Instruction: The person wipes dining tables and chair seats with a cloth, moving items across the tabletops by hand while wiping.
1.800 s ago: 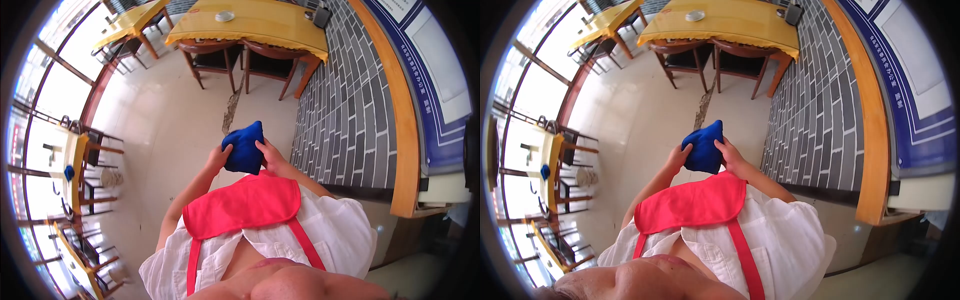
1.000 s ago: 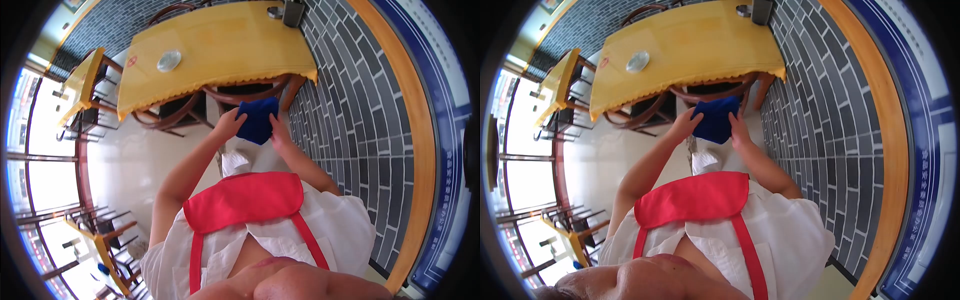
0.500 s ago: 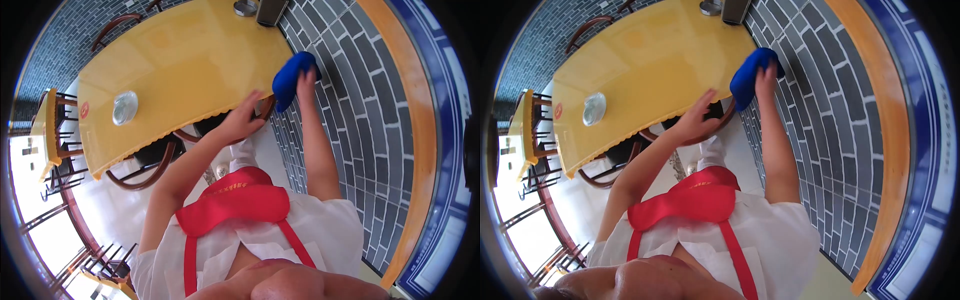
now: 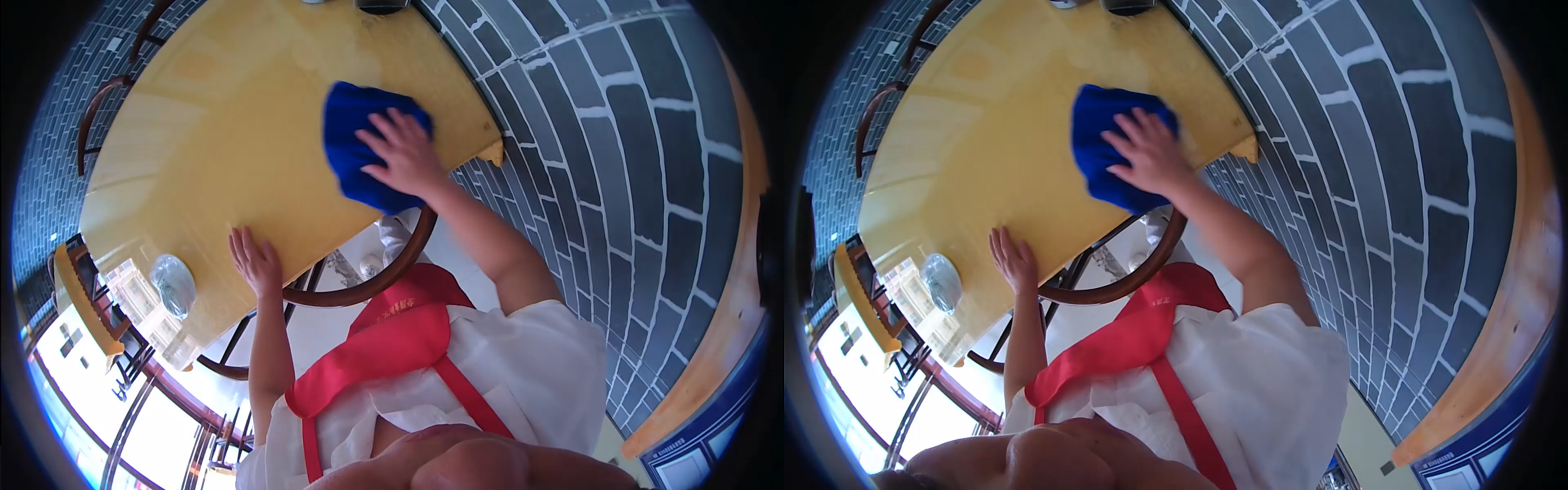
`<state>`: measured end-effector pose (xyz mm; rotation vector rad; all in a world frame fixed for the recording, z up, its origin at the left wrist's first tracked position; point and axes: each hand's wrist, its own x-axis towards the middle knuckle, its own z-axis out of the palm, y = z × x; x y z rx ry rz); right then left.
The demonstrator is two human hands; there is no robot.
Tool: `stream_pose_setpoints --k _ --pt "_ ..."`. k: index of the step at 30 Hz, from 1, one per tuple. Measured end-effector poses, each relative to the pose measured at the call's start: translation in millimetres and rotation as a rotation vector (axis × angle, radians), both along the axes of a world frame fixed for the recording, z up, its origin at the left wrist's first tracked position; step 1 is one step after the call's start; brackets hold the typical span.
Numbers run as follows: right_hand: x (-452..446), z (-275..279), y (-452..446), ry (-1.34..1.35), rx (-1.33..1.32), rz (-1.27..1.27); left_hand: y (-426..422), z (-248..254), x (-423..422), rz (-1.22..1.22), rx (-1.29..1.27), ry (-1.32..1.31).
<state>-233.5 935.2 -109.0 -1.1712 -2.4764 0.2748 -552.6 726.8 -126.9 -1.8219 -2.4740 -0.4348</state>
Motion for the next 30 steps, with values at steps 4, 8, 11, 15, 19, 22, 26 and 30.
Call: stream_pose_setpoints --k 4,8,11,15,19,22,26,30 --pt "78.4 -1.7 66.3 -0.207 0.041 -0.243 0.4 -6.6 4.9 0.049 -0.056 0.040" --pt "9.4 -6.5 123.6 -0.107 0.110 -0.164 1.6 -3.5 8.6 0.048 -0.063 0.041" --pt "-47.2 -1.3 130.4 -0.027 0.114 -0.026 -0.2 -2.9 6.8 0.054 -0.083 0.023" --pt "-2.6 13.9 122.1 -0.023 0.028 0.207 -0.4 1.1 2.7 0.055 -0.108 -0.010" --pt "10.4 7.6 155.6 -0.181 0.085 -0.117 2.3 8.6 10.8 0.077 -0.126 -0.032" --pt "-66.2 15.0 135.5 -0.138 -0.023 0.163 4.0 10.2 10.8 0.077 -0.144 -0.049" --pt "-176.8 10.9 140.8 0.059 -0.008 0.435 0.9 10.2 9.3 0.082 -0.161 -0.065" --pt "-275.8 -7.0 206.0 0.018 -0.001 0.307 0.7 8.0 9.3 0.080 -0.155 -0.083"
